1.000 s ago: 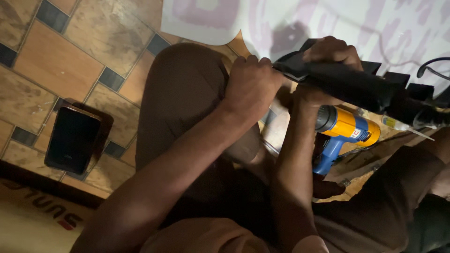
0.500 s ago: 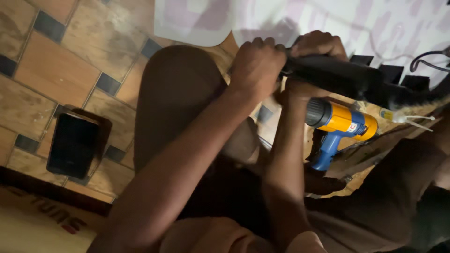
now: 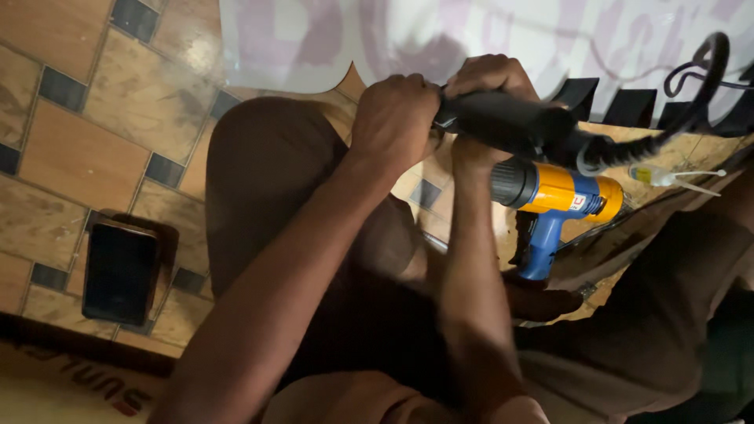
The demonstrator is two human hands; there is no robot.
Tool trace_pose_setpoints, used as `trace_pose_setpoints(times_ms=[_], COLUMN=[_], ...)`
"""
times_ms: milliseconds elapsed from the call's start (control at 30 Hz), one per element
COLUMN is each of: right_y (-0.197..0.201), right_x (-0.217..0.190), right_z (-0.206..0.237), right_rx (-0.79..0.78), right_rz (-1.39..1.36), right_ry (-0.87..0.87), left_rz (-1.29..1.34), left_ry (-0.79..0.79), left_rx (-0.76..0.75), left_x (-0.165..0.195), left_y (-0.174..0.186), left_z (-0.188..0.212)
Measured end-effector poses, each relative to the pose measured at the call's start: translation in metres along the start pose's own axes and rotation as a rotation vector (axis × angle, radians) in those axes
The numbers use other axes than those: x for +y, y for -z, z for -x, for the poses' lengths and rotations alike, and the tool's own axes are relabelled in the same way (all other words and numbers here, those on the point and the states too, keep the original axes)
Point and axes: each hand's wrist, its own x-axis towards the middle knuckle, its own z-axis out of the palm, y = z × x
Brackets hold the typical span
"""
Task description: The person applies a white vinyl decal to a black sign that reads 'BOOM'. They use a heat gun to warm the vinyl and a scraper tool to smooth it and remove bubbles. The person works on different sections of the sign, pressing the vinyl into place.
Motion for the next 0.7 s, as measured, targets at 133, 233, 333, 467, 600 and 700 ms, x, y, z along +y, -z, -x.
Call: trace_pose_setpoints(times_ms=[133,233,333,467,600,700], right_y=[0.014,0.034,0.041,0.043,0.048,0.044], right_x=[-0.057,-0.096,-0.097,-0.067,-0.061,-0.069], right_z=[-0.029,-0.064,-0.081,-0.081,-0.081,-0.083], right_rx=[-0.303,-0.670,-1.005,-1.167,-1.182,-1.176], right_rz=[0.068,0.321,0.514,0.588,0.720,0.674], right_ry=[-0.269,-0.315,-0.233,-0.009,0.169,0.005], left_rz=[0.011,0.026,-0.019,-0.014,-0.020,-0.216], left_ry=[-0.025,-0.015,0.010,-0.013,0.026,0.150], left_rx=[0.022,0.011,-0.052,-0.004,0.053,-0.110], left_x=[0.001,0.002,0.004,0.006,0.009,0.008], left_y=[0.001,0.003,0.004,0.007,0.016,0.022], left_z=[0.001,0.001,0.001,-0.001,0.007,0.024])
